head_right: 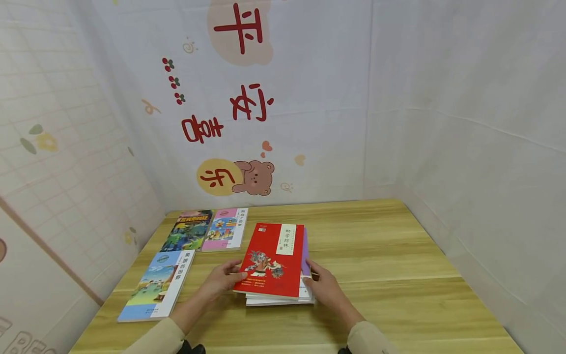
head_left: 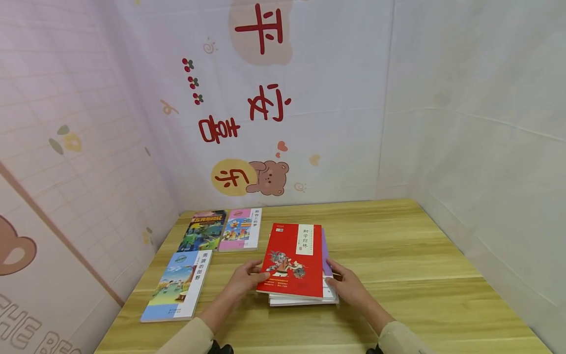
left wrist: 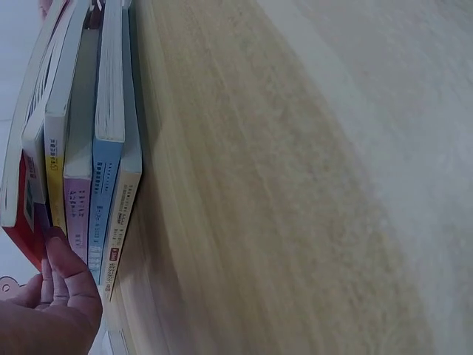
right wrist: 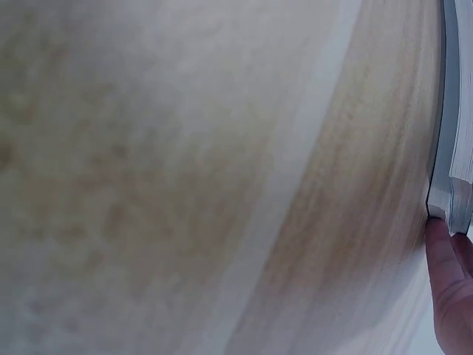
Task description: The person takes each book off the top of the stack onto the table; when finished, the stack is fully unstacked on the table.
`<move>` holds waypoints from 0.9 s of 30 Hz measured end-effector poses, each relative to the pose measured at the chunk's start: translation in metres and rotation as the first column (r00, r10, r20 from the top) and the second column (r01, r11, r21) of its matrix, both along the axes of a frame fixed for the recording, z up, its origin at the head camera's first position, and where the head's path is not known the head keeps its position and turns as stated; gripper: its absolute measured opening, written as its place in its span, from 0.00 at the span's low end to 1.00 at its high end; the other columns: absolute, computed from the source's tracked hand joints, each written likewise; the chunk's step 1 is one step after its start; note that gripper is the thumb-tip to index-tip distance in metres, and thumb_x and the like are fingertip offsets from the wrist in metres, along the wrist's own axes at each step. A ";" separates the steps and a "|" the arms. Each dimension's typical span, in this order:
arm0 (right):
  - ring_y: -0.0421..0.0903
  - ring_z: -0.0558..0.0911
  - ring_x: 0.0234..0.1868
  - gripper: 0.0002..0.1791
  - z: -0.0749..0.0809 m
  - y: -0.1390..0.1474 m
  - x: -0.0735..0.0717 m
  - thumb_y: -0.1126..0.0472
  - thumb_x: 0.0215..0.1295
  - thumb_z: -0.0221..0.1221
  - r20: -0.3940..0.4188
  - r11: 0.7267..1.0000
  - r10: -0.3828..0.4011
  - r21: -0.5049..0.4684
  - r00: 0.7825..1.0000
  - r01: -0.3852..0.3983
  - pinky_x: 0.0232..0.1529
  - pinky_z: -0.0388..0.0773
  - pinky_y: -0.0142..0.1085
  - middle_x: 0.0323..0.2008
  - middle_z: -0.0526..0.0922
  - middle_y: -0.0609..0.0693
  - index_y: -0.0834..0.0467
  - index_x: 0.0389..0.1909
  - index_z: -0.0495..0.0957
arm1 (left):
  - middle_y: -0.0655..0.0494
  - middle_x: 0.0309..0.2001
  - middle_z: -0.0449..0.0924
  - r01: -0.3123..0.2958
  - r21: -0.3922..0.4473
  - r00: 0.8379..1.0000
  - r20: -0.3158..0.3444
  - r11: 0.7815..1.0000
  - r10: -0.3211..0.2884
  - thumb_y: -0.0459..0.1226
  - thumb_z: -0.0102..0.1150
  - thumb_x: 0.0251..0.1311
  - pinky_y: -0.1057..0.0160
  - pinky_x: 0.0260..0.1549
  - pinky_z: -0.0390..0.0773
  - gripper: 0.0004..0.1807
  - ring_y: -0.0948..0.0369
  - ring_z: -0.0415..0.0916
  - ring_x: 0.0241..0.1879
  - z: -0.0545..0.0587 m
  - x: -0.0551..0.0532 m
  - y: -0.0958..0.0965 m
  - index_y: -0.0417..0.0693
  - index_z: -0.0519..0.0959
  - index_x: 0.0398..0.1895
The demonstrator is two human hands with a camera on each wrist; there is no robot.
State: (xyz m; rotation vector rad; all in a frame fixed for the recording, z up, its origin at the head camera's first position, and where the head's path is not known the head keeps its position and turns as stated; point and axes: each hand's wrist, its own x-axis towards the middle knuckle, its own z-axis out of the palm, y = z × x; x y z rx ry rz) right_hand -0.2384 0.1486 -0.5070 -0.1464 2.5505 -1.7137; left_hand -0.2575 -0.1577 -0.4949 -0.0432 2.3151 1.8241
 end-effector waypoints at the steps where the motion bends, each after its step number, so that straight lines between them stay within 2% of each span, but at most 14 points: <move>1: 0.61 0.77 0.58 0.31 0.000 0.000 0.000 0.69 0.68 0.58 -0.001 1.000 0.000 -0.001 1.000 0.000 0.56 0.76 0.51 0.64 0.72 0.65 0.63 0.72 0.65 | 0.43 0.49 0.76 0.005 0.009 1.000 0.001 1.000 -0.005 0.41 0.69 0.61 0.59 0.39 0.82 0.37 0.55 0.78 0.41 0.000 0.000 0.001 0.32 0.66 0.68; 11: 0.61 0.77 0.59 0.32 -0.001 0.000 0.000 0.69 0.67 0.58 -0.001 1.000 -0.004 -0.006 1.000 0.004 0.57 0.75 0.51 0.64 0.72 0.65 0.62 0.72 0.65 | 0.42 0.48 0.76 0.015 0.081 1.000 -0.013 0.997 -0.014 0.32 0.65 0.62 0.63 0.35 0.81 0.32 0.56 0.77 0.41 0.000 -0.001 0.005 0.28 0.66 0.67; 21: 0.61 0.76 0.60 0.32 -0.003 -0.001 -0.002 0.69 0.68 0.58 0.005 1.000 0.000 -0.005 1.000 0.000 0.58 0.74 0.51 0.65 0.71 0.65 0.62 0.73 0.64 | 0.42 0.50 0.76 0.009 0.134 1.000 0.026 0.991 -0.013 0.30 0.64 0.62 0.58 0.41 0.83 0.34 0.55 0.79 0.43 0.003 -0.003 0.006 0.30 0.62 0.69; 27: 0.60 0.76 0.59 0.31 -0.003 0.000 -0.001 0.70 0.68 0.57 0.003 1.000 -0.003 -0.020 1.000 0.003 0.56 0.76 0.48 0.64 0.72 0.65 0.62 0.72 0.64 | 0.34 0.58 0.74 0.015 0.175 1.000 0.001 0.984 -0.015 0.27 0.60 0.62 0.56 0.39 0.84 0.33 0.53 0.80 0.44 0.007 -0.004 0.002 0.31 0.61 0.70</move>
